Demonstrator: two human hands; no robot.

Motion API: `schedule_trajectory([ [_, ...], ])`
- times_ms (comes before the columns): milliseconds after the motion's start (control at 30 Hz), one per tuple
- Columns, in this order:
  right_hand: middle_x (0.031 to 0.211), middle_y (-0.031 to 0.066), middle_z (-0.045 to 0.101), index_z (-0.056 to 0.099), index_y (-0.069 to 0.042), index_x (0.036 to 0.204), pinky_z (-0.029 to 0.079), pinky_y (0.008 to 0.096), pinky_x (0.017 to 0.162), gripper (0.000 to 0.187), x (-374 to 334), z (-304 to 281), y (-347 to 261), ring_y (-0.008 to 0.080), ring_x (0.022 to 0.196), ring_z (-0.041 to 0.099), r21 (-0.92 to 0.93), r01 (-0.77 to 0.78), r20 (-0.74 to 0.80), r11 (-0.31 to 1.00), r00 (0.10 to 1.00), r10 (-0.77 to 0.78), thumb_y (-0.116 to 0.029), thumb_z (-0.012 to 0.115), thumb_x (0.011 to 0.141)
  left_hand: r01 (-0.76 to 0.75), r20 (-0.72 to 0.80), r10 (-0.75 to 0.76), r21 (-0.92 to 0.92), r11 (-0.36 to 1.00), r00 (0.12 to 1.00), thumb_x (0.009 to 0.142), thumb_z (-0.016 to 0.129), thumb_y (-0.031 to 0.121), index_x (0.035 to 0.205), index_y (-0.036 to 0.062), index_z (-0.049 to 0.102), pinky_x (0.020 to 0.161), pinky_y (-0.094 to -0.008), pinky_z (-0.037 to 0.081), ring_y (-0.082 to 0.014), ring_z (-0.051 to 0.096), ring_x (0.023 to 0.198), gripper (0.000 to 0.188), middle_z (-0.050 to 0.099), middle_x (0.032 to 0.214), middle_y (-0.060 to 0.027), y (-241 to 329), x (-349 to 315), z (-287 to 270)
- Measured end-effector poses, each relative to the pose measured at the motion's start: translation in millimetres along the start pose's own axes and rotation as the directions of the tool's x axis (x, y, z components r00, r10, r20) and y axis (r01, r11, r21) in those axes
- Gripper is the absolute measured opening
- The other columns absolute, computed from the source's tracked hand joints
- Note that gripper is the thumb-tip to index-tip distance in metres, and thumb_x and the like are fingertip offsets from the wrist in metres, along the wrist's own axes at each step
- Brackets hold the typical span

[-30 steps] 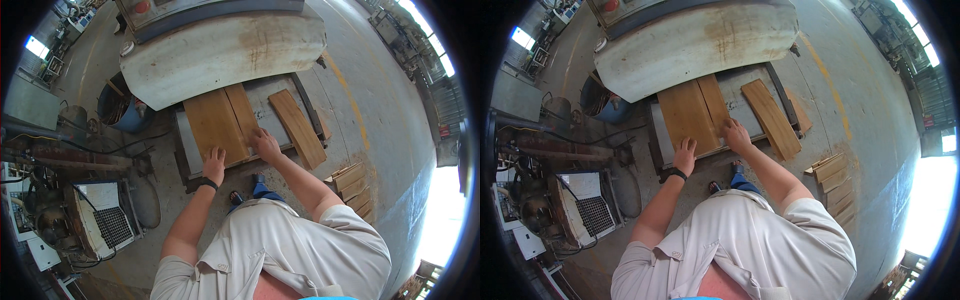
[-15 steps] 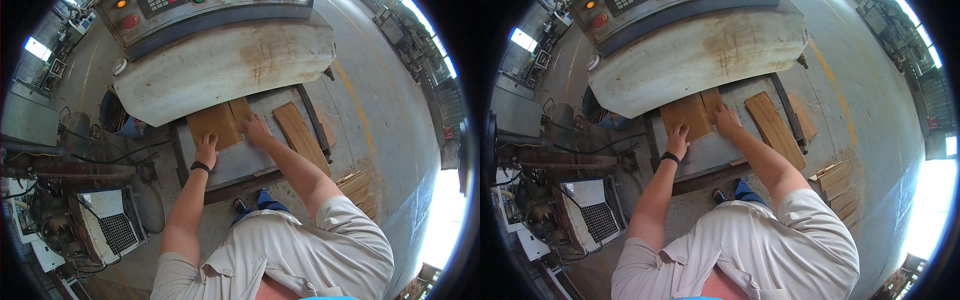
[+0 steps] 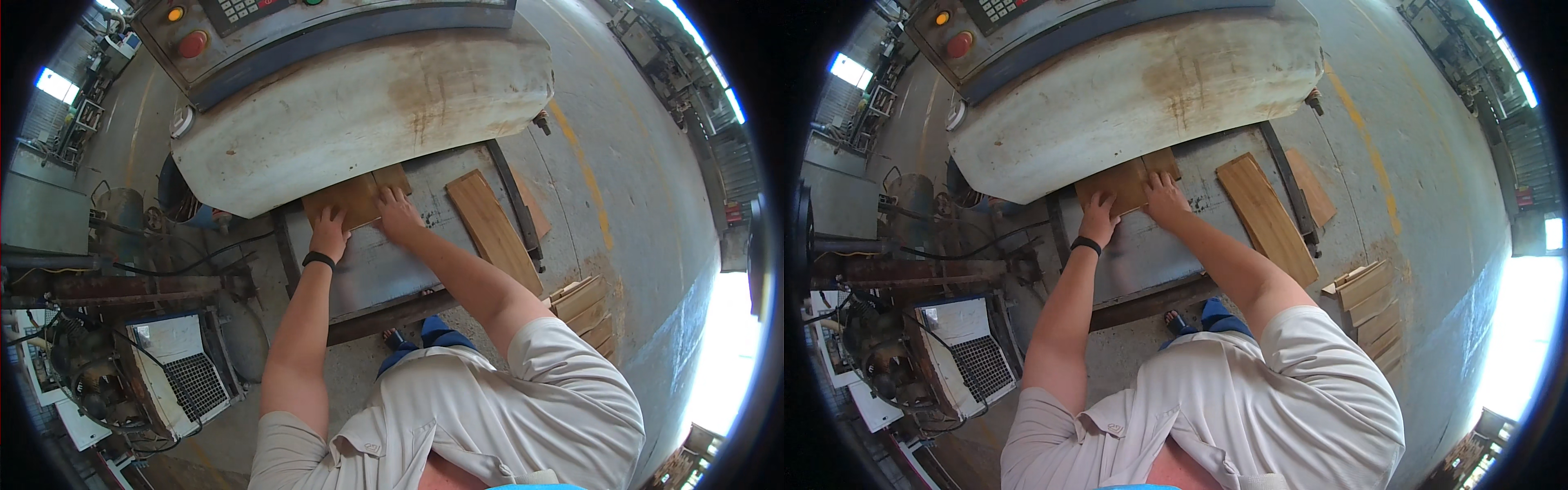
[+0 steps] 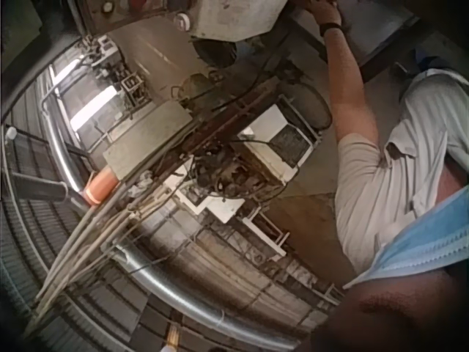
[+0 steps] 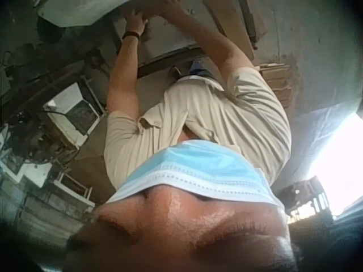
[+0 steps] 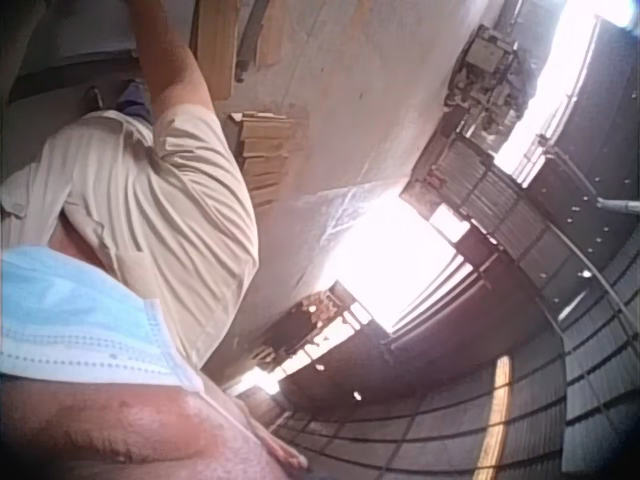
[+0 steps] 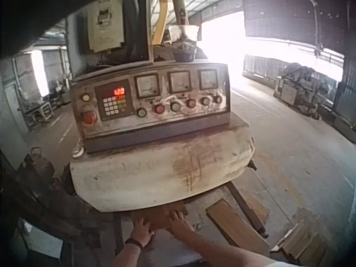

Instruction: The person picks up wooden boards from a stack on the floor, carries them to a woodworking machine, and feeds them into the machine by hand.

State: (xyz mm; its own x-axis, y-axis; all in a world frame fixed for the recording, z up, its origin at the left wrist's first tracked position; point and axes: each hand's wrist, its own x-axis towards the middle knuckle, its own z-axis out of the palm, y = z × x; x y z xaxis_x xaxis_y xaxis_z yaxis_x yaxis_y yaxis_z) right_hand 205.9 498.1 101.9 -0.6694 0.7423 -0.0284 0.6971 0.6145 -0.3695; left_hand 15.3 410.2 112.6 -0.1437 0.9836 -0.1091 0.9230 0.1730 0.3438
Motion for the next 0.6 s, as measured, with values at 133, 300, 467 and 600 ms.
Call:
schedule_trajectory([
  [133, 0.148, 0.0201, 0.042, 0.052, -0.003, 0.137, 0.039, 0.0472, 0.112, 0.061, 20, 3, 4, 0.0385, 0.139, 0.037, 0.030, -0.026, -0.003, 0.999, 1.000, 0.026, -0.031, 0.072, 0.087, 0.045, -0.030, -0.052, -0.209, 0.977, 0.998, 0.086, 0.073, 0.015, 0.136, 0.0086, 0.056, 0.105, -0.0456, 0.046, -0.0405, 0.053, 0.123, 0.053, 0.047, 0.143, -0.0193, 11, -18, -11],
  [300, 0.142, 0.0205, 0.049, 0.055, -0.002, 0.132, 0.041, 0.0464, 0.110, 0.054, 34, 7, 22, 0.0374, 0.135, 0.043, 0.086, 0.000, -0.108, 0.996, 0.994, 0.009, -0.025, 0.070, 0.086, -0.097, -0.173, 0.050, -0.275, 0.956, 0.984, 0.088, 0.071, 0.012, 0.132, 0.0053, 0.058, 0.100, -0.0432, 0.049, -0.0376, 0.057, 0.117, 0.047, 0.059, 0.128, -0.0178, 36, -82, -15],
  [467, 0.132, 0.0209, 0.055, 0.053, 0.001, 0.132, 0.046, 0.0418, 0.106, 0.048, 21, 28, 0, 0.0346, 0.128, 0.051, 0.678, -0.280, -0.137, 0.679, 0.860, 0.491, -0.015, 0.066, 0.088, 0.020, -0.097, -0.075, -0.476, 0.879, 0.992, 0.092, 0.069, 0.012, 0.128, 0.0034, 0.060, 0.096, -0.0403, 0.052, -0.0333, 0.063, 0.112, 0.039, 0.064, 0.121, -0.0176, 36, -162, -3],
  [600, 0.138, 0.0215, 0.052, 0.042, 0.004, 0.141, 0.045, 0.0421, 0.109, 0.053, 25, 41, -49, 0.0339, 0.134, 0.047, 0.763, -0.206, 0.527, -0.613, 0.747, 0.405, -0.012, 0.060, 0.094, 0.114, -0.062, -0.188, -0.599, 0.793, 0.980, 0.092, 0.068, 0.010, 0.126, 0.0021, 0.062, 0.091, -0.0379, 0.054, -0.0292, 0.066, 0.107, 0.035, 0.067, 0.117, -0.0165, 31, -226, 6],
])
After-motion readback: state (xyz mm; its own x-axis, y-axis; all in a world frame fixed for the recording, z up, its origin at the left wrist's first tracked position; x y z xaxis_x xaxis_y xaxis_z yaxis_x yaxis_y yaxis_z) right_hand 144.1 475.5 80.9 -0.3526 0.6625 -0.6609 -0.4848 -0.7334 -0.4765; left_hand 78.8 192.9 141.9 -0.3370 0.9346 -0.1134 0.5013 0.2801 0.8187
